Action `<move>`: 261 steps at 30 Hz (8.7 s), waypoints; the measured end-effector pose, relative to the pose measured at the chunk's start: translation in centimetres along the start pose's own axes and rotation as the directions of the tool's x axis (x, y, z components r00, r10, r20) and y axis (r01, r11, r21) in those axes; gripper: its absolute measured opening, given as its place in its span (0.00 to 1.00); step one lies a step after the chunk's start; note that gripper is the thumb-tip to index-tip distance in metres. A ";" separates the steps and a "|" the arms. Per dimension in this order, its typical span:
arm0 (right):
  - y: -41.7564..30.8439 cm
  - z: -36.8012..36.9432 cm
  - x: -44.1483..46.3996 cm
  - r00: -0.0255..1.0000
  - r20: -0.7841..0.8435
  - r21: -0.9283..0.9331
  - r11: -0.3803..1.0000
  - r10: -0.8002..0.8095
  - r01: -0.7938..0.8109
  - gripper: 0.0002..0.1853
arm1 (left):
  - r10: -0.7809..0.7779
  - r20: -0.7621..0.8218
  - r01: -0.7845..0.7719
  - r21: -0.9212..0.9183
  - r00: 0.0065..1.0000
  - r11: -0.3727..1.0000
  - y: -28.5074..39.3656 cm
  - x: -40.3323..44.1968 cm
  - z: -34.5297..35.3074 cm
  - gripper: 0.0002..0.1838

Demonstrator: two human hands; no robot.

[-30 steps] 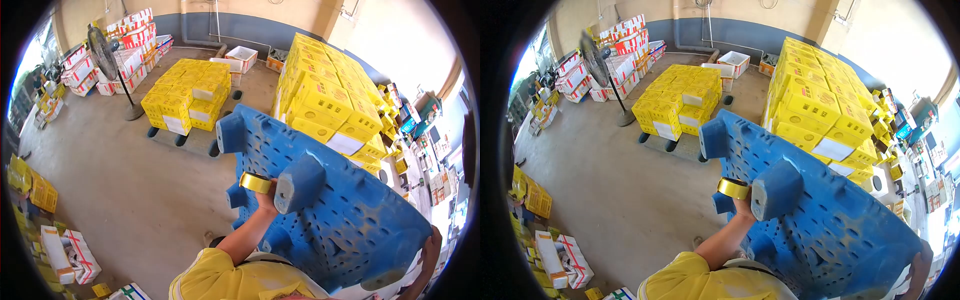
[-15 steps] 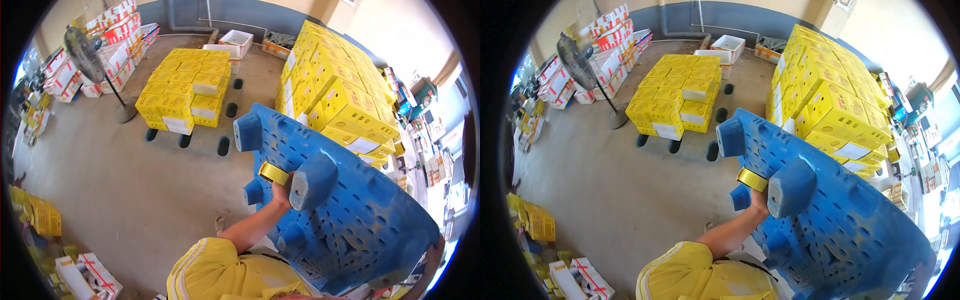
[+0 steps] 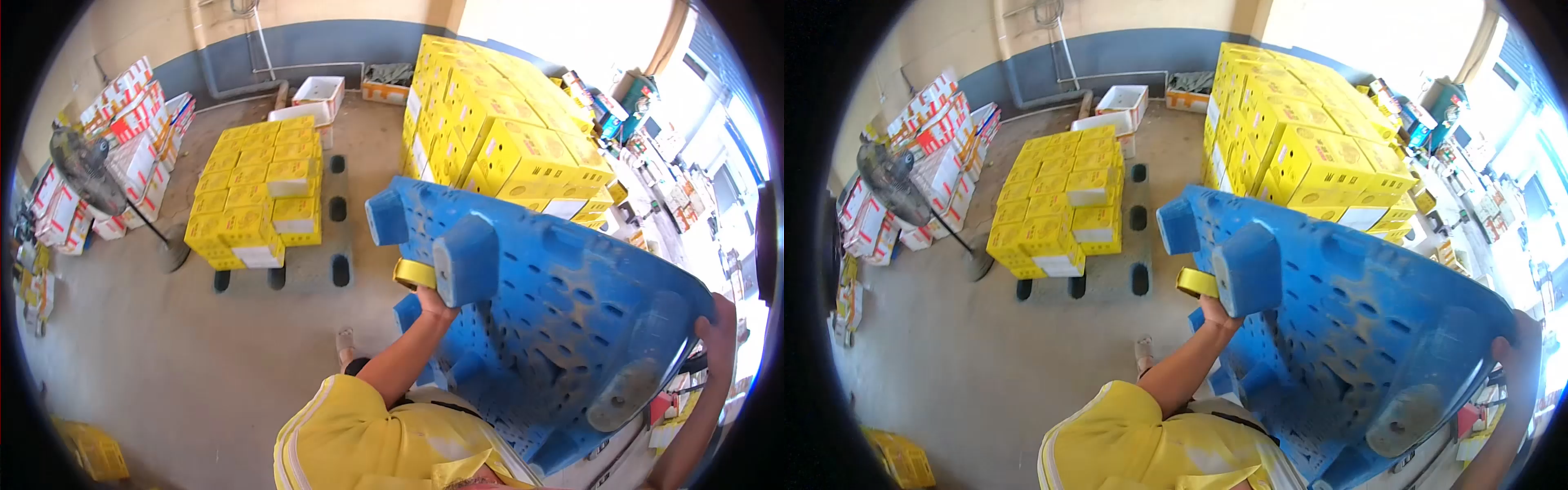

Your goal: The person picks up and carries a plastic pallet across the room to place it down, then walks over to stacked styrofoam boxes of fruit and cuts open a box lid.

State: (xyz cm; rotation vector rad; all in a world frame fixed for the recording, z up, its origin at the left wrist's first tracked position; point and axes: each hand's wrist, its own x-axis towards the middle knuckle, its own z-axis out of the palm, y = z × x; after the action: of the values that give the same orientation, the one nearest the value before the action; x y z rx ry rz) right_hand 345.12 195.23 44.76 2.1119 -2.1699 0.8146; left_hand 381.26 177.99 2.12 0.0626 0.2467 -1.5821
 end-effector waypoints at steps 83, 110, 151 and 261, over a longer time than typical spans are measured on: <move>-27.5 69.6 43.4 0.894 0.213 0.704 0.572 0.395 -0.420 0.06 | 0.167 -0.109 -0.135 0.256 0.980 0.957 40.1 81.8 18.4 0.24; -41.1 94.1 86.4 0.893 0.392 0.655 0.615 0.221 -0.440 0.16 | 0.343 -0.098 -0.297 0.320 0.934 0.900 62.7 124.5 30.0 0.30; -61.2 112.3 135.1 0.257 0.878 0.476 0.679 -0.404 -0.559 0.18 | 0.226 -0.030 -0.155 0.640 0.974 0.753 81.0 140.2 36.3 0.31; -87.3 155.0 92.7 0.070 0.920 0.359 0.899 -0.386 0.251 0.18 | 0.301 -0.938 -0.032 0.311 -0.173 0.950 51.3 100.8 -3.8 0.22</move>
State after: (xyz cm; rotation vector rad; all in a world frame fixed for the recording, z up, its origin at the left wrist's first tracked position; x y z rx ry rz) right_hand 471.70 56.32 -25.47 3.5927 -1.5341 -0.9301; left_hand 428.79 79.52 -27.17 1.5560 1.3070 -0.8639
